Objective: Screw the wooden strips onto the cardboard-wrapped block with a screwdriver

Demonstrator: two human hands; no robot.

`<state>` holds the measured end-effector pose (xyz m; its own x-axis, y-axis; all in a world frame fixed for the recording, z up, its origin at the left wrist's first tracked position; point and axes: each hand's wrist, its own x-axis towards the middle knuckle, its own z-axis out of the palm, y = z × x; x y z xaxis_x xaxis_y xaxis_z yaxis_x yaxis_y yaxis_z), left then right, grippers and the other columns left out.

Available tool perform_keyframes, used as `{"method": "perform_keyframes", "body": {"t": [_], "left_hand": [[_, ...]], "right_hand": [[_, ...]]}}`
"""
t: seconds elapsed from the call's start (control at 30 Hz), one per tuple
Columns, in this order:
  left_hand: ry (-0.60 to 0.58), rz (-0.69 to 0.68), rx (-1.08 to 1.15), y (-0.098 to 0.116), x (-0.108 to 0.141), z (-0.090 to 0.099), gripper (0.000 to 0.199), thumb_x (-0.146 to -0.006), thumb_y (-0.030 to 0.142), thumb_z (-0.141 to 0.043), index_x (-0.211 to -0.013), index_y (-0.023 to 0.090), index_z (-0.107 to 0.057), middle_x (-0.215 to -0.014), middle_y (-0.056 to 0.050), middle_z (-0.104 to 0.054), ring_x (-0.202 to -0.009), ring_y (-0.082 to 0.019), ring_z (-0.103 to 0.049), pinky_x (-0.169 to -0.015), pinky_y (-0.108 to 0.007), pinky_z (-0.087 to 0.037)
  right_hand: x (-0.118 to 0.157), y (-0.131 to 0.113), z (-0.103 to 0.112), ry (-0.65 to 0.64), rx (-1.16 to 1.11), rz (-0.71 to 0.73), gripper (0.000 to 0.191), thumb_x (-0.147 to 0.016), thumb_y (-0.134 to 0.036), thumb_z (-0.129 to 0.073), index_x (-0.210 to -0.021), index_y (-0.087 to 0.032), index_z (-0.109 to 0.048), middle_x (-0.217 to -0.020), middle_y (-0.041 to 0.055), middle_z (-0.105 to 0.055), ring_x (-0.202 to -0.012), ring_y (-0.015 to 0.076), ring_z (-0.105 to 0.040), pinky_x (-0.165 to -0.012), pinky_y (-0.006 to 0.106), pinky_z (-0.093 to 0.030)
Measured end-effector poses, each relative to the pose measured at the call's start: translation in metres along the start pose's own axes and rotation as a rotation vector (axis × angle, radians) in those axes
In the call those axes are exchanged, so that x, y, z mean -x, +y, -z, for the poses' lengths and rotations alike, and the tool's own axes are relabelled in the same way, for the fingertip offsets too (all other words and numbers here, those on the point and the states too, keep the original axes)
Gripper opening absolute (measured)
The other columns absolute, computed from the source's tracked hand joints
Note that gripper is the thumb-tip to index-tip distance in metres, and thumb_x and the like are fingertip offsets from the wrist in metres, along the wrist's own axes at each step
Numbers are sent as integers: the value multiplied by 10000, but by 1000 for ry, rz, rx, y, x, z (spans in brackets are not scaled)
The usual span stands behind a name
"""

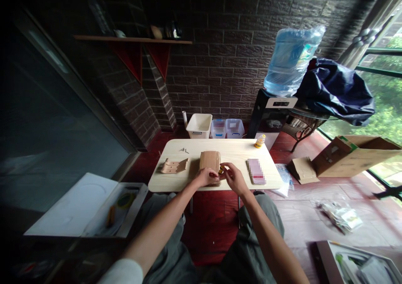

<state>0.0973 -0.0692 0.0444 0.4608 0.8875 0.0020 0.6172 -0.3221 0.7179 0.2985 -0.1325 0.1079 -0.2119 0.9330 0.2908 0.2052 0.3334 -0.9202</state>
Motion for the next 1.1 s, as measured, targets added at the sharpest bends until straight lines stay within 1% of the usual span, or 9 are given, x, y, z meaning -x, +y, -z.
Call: {"method": "perform_keyframes", "body": {"t": [0.17,0.33,0.43,0.53,0.6,0.83,0.97,1.1], "left_hand": [[-13,11,-5,0,-1,1,304,-748,462,-726,-960,252,-786,-945,-16,-781,-857,-188,-709,-686,-241,-496],[4,7,-4,2,0,1,293,-738,436,-733,-945,237,-790,-933,-20,-781,-842,-191,-707,-682,-249,-491],[11,12,2,2,0,0,286,-736,428,-729,-926,223,-792,-930,-29,-781,-826,-198,-709,-674,-261,-489],[15,16,2,2,1,0,296,-736,416,-726,-945,217,-791,-921,-37,-781,-826,-203,-710,-673,-268,-488],[15,12,3,3,1,0,293,-735,409,-726,-948,219,-791,-922,-35,-781,-829,-200,-710,-680,-266,-489],[13,18,3,3,0,0,301,-740,436,-715,-947,231,-790,-914,-31,-780,-828,-187,-702,-685,-244,-490],[13,27,7,3,1,0,300,-737,435,-721,-945,231,-789,-923,-29,-781,-837,-183,-700,-685,-237,-488],[4,22,4,5,2,2,305,-744,438,-718,-954,227,-787,-937,-30,-782,-842,-185,-702,-692,-241,-496]], "right_hand": [[0,-2,-1,13,-30,19,355,-974,-457,-500,-1207,-201,-577,-938,79,-714,-775,202,-743,-743,375,-626],[2,-3,-2,12,-11,69,334,-972,-426,-494,-1196,-204,-606,-1158,119,-670,-875,195,-725,-800,380,-622],[4,-2,-3,12,-14,69,340,-969,-400,-491,-1229,-209,-598,-1215,124,-653,-897,197,-720,-824,393,-617],[4,-2,-3,11,-8,73,336,-965,-378,-498,-1248,-220,-588,-1225,119,-652,-899,197,-722,-840,399,-610],[4,-2,-3,14,18,81,319,-966,-372,-500,-1231,-222,-594,-1191,112,-664,-893,194,-722,-837,387,-606],[2,-5,-3,38,79,72,318,-971,-412,-501,-1202,-214,-596,-1026,88,-696,-797,183,-728,-717,317,-605],[2,-7,-3,65,117,71,323,-964,-442,-510,-1169,-214,-613,-1086,102,-682,-771,176,-727,-667,287,-592],[2,-9,-4,76,125,73,331,-961,-442,-513,-1177,-214,-617,-1121,112,-675,-778,179,-725,-670,288,-592]]}}
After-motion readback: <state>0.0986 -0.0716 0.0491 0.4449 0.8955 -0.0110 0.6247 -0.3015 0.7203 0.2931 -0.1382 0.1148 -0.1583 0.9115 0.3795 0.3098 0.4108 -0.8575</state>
